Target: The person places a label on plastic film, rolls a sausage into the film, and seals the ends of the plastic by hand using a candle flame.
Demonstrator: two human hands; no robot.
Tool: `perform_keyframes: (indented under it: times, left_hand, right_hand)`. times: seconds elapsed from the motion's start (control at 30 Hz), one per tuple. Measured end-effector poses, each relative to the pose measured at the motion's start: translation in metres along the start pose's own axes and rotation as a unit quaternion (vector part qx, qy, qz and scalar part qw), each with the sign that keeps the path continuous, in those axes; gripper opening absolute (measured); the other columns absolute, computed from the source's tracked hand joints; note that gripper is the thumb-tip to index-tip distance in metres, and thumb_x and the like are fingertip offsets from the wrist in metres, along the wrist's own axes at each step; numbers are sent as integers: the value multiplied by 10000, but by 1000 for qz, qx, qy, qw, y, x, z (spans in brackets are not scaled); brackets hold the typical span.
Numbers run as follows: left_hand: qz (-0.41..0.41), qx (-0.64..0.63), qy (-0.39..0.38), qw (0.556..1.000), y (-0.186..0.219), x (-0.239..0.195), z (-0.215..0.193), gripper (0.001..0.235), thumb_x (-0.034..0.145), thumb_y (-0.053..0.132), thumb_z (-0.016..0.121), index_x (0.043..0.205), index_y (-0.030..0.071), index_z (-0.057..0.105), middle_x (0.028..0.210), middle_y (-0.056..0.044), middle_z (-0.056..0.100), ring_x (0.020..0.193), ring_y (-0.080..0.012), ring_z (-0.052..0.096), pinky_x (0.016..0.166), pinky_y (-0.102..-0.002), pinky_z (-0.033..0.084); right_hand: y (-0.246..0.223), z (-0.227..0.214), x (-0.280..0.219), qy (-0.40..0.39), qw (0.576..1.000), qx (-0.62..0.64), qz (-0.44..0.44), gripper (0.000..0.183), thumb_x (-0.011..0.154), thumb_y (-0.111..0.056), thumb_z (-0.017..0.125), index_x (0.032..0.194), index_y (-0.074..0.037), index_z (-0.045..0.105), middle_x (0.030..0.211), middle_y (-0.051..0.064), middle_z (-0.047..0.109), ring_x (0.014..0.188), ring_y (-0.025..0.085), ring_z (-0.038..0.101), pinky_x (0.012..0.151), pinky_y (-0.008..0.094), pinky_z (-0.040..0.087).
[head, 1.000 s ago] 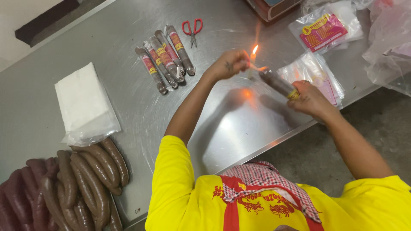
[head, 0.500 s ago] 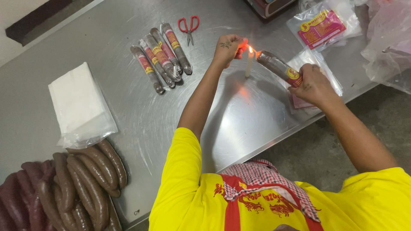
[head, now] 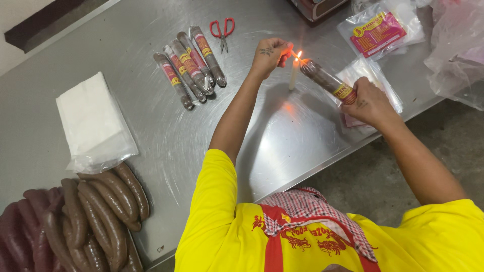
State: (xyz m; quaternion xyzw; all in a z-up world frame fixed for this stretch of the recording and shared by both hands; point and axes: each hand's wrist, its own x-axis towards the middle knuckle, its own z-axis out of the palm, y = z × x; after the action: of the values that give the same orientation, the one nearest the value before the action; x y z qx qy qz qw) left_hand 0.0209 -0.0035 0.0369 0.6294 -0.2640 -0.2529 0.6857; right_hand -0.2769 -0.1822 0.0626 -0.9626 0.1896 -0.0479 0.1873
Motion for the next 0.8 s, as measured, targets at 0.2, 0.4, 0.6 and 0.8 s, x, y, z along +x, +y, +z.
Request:
perform_keyframes:
  times: [0.2, 0.4, 0.6, 0.8]
  left_hand:
    - [27, 8, 4, 1000, 5, -3, 4, 258, 911, 205, 744, 947, -51, 726, 694, -49, 685, 526, -86, 576, 472, -257, 507]
    - [13, 27, 13, 999, 13, -6, 6, 255, 901, 206, 752, 949, -43, 726, 708, -49, 702, 535, -81, 590, 478, -253, 526]
    - [31, 22, 7, 999, 10, -7, 3, 266, 909, 219, 751, 954, -43, 734, 708, -51, 692, 549, -82, 594, 482, -252, 522]
    - [22, 32, 16, 999, 7, -6, 1, 266, 905, 223, 757, 952, -38, 735, 701, -48, 694, 539, -85, 592, 490, -250, 531]
  right_hand:
    - [-3, -5, -2, -21, 999, 29, 25, 670, 780, -392, 799, 1306, -46, 567, 1066, 268, 678, 1041, 433, 632, 908, 502, 494]
    - [3, -3, -6, 7, 999, 25, -25, 578, 726, -387, 829, 1096, 14, 636, 1063, 264, 670, 1058, 413, 627, 903, 479, 500]
    - [-5, -2, -6, -23, 994, 96, 44, 778, 729, -381, 801, 1346, -1, 519, 1011, 275, 698, 959, 424, 689, 851, 480, 522]
    - [-8, -14, -10, -28, 998, 48, -3, 609, 758, -364, 795, 1213, 20, 670, 1037, 264, 711, 985, 403, 691, 891, 466, 525]
